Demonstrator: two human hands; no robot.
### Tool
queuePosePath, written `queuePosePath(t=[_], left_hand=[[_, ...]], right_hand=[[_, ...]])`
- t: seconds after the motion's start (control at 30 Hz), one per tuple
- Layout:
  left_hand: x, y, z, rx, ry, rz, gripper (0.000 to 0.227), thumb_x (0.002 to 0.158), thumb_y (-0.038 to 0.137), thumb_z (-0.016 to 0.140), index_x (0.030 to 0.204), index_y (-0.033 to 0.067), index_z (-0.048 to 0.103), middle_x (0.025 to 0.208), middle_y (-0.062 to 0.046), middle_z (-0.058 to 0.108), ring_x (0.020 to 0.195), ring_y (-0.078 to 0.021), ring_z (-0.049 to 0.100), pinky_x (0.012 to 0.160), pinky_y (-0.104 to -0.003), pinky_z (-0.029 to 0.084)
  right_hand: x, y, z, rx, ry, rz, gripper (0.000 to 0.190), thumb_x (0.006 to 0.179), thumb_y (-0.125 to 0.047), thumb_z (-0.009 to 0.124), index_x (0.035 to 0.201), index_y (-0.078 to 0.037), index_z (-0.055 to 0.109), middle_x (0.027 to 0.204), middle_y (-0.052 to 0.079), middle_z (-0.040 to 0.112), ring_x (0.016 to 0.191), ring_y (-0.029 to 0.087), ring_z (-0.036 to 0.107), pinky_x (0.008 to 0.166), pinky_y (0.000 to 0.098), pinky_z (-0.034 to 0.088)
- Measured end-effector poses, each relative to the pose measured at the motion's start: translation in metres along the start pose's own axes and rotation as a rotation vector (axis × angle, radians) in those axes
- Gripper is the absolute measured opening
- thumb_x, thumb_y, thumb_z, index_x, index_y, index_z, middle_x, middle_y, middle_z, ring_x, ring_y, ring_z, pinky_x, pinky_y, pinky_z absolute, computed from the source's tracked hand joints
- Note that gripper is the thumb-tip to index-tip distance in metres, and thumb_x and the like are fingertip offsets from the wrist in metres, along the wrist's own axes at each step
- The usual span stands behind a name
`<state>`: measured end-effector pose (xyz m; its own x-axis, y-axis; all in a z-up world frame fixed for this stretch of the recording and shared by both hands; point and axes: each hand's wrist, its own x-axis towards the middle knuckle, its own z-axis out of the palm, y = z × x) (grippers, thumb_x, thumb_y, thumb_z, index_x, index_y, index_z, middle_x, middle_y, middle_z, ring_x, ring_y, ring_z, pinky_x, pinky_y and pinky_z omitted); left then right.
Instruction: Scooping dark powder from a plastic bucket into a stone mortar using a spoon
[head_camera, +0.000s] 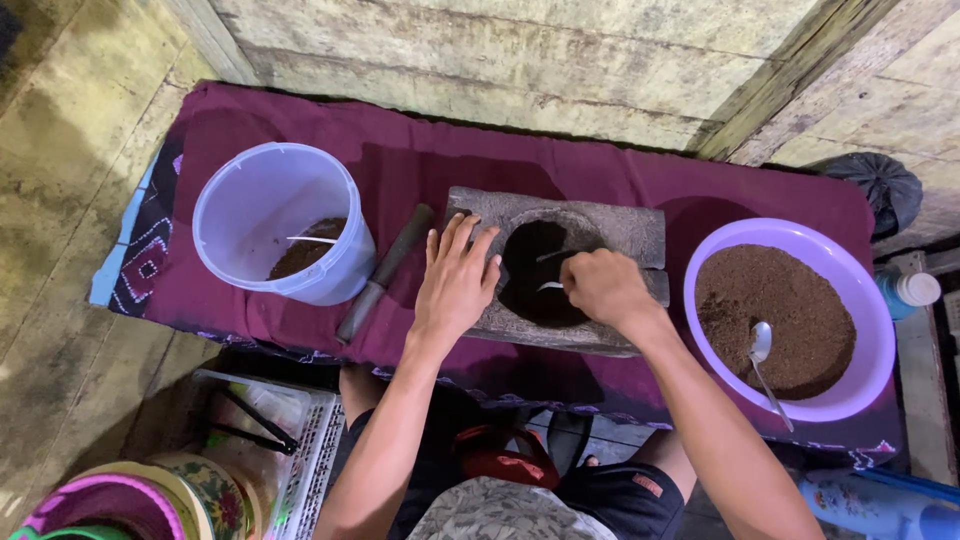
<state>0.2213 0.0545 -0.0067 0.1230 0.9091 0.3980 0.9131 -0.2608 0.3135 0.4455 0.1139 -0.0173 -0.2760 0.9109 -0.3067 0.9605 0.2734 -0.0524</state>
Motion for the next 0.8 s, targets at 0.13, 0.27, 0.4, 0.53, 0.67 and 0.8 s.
queuePosePath(t=[0.13, 0.27, 0.4, 0.53, 0.67, 0.8], left_hand=[[-0.002, 0.000, 0.001, 0.022, 0.004, -0.015, 0.037, 0.097, 0.028, 0.058, 0.132, 0.0160, 0.060, 0.135, -0.011, 0.053, 0.138, -0.0325, 0.047, 0.109, -0.063, 0.040], [-0.002, 0.001, 0.000, 0.016, 0.008, -0.013, 0.037, 0.097, 0.028, 0.059, 0.132, 0.0161, 0.060, 0.135, -0.011, 0.053, 0.137, -0.0326, 0.047, 0.109, -0.063, 0.040], [-0.001, 0.001, -0.001, 0.040, 0.018, -0.012, 0.034, 0.097, 0.025, 0.059, 0.129, 0.0160, 0.062, 0.133, -0.011, 0.055, 0.137, -0.0317, 0.048, 0.109, -0.061, 0.041], [-0.002, 0.002, 0.001, 0.026, 0.022, -0.010, 0.033, 0.098, 0.025, 0.058, 0.129, 0.0156, 0.063, 0.133, -0.010, 0.055, 0.136, -0.0316, 0.049, 0.108, -0.061, 0.042], [0.000, 0.000, 0.003, 0.021, 0.033, -0.020, 0.032, 0.097, 0.025, 0.059, 0.127, 0.0157, 0.063, 0.132, -0.010, 0.056, 0.135, -0.0313, 0.050, 0.107, -0.060, 0.043], [-0.002, 0.000, 0.002, 0.028, 0.082, 0.012, 0.033, 0.095, 0.024, 0.061, 0.126, 0.0146, 0.064, 0.130, -0.011, 0.057, 0.133, -0.0311, 0.052, 0.107, -0.057, 0.043]], right_hand=[[-0.025, -0.004, -0.039, -0.027, -0.018, 0.040, 0.023, 0.086, -0.029, 0.063, 0.100, -0.030, 0.081, 0.095, 0.013, 0.079, 0.101, 0.036, 0.075, 0.088, 0.0480, 0.061], [-0.022, 0.004, -0.015, -0.044, 0.001, 0.021, 0.025, 0.087, -0.031, 0.060, 0.099, -0.026, 0.082, 0.091, 0.015, 0.079, 0.096, 0.038, 0.076, 0.082, 0.0486, 0.062], [-0.025, 0.007, -0.034, -0.030, 0.029, 0.056, 0.022, 0.085, -0.030, 0.062, 0.095, -0.032, 0.081, 0.093, 0.014, 0.078, 0.098, 0.039, 0.075, 0.085, 0.0483, 0.061], [-0.002, 0.009, -0.001, -0.042, 0.023, 0.057, 0.021, 0.086, -0.030, 0.062, 0.095, -0.031, 0.081, 0.091, 0.013, 0.078, 0.096, 0.039, 0.075, 0.085, 0.0475, 0.061], [-0.011, 0.007, -0.023, -0.004, 0.051, 0.041, 0.019, 0.084, -0.026, 0.063, 0.092, -0.030, 0.080, 0.091, 0.013, 0.077, 0.095, 0.039, 0.075, 0.084, 0.0480, 0.061], [0.007, 0.012, 0.009, -0.004, 0.084, 0.068, 0.020, 0.086, -0.032, 0.062, 0.097, -0.031, 0.079, 0.091, 0.013, 0.077, 0.095, 0.040, 0.075, 0.084, 0.0485, 0.061]])
